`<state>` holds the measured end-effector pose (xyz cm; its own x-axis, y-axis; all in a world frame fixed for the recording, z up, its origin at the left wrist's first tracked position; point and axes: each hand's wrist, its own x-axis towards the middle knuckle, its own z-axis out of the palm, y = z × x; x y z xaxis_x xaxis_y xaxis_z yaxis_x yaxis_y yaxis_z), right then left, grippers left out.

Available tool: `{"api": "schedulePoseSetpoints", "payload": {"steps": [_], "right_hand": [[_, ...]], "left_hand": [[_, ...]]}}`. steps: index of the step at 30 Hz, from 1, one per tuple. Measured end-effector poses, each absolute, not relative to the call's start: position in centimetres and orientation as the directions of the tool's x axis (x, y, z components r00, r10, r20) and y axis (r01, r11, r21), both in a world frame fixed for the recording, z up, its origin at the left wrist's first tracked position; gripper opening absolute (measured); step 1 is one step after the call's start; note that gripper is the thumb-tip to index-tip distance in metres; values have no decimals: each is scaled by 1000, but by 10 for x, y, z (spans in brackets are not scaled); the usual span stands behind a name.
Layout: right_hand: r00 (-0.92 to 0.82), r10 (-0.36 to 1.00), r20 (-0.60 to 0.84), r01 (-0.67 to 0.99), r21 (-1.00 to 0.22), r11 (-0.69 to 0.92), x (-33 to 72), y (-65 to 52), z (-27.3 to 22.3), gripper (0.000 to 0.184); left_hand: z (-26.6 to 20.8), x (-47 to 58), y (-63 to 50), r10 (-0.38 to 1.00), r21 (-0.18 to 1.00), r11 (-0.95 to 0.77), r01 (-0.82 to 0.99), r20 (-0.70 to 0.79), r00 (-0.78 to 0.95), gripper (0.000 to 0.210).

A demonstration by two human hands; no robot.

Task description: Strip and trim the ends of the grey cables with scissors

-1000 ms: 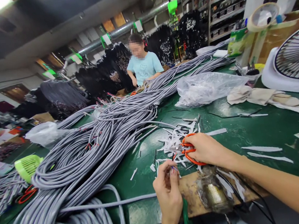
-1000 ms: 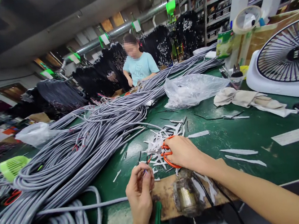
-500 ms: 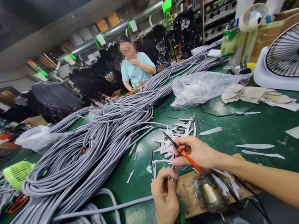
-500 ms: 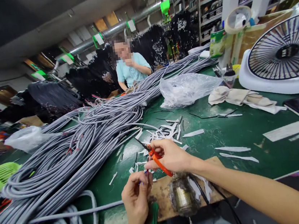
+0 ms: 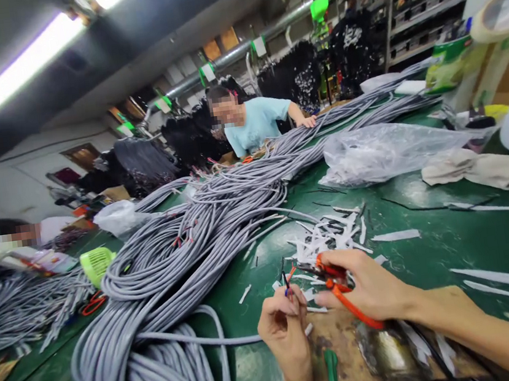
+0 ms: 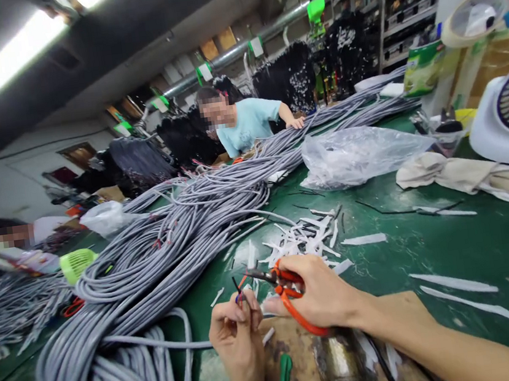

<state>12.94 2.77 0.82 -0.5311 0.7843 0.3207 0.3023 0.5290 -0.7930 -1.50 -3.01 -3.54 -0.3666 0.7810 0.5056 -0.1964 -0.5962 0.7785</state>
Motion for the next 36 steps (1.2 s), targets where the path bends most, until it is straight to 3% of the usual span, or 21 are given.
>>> {"api": "schedulePoseSetpoints", "payload": {"steps": [4,11,17,21,25,28,32,36], "right_hand": [[-535,719,444,386,-629,675,135,28,8,18],[-577,646,500,487,-424,763,139,28,2,5],[-620,603,503,548,-272,791,144,31,5,11],[-626,575,527,567,-199,800,144,29,4,12],[-606,554,571,539,-218,814,142,27,1,14],[-518,583,626,515,-316,797,143,31,2,21],[-346,709,615,624,-414,663,149,44,5,31],[-366,762,535,711,-367,599,153,49,7,33]], "left_hand": [[-33,-12,-29,697,757,-653,-37,581,-420,17],[-38,-13,-33,657,730,-640,238,682,-322,21],[-34,-13,-31,688,750,-636,181,657,-309,19],[-34,-13,-34,780,865,-499,58,478,-404,6],[-35,-13,-32,861,915,-386,-118,312,-402,25],[-32,-13,-27,911,934,-312,-176,241,-335,21],[-25,-13,-38,945,968,-223,-116,186,-268,23],[-26,-20,-89,968,975,-215,59,221,-118,24]]}}
